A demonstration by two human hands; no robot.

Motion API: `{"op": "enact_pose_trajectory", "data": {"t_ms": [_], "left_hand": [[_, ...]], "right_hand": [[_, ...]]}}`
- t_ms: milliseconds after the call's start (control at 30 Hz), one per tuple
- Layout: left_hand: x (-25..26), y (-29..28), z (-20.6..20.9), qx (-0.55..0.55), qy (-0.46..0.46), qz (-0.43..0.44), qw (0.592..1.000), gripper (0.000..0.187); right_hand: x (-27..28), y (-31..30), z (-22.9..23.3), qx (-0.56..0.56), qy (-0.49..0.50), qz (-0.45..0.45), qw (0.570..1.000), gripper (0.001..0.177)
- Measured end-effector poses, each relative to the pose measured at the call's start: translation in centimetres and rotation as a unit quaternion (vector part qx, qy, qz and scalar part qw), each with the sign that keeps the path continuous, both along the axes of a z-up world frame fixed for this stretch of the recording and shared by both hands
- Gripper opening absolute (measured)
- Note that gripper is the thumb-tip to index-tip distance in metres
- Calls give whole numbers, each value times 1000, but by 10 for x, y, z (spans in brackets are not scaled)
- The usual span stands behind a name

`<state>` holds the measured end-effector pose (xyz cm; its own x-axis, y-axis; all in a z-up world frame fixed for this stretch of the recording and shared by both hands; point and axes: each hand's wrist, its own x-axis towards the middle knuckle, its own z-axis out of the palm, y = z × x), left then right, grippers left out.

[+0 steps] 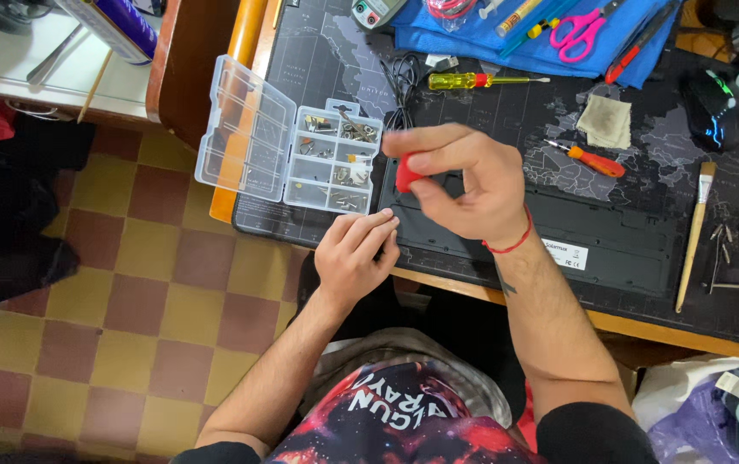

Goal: The person uses a red screwdriver to tighten screws on the back of a black electronic device. They repeatedly pick screws from a compartmentalized plastic box and place them into screw holes on the device.

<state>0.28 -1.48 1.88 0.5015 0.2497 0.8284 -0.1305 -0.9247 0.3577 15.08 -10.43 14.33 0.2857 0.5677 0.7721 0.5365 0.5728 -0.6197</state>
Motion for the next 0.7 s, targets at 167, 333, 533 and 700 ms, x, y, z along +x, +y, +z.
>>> {"op": "enact_pose_trajectory", "data": {"t_ms": [167,333,533,700], "left_hand": [[0,0,-1,1,-4,-6,1000,12],[-1,-1,1,-3,2,-6,1000,12],[0,-1,2,2,2,-9,1000,12],[0,0,2,2,1,-8,1000,11]], "right_hand": [[13,-2,-6,35,-73,-69,994,25],[3,-7,5,-3,32,10,999,16],[18,-6,-9,38,-56,-42,997,24],[1,-7,8,-3,32,34,999,13]]}}
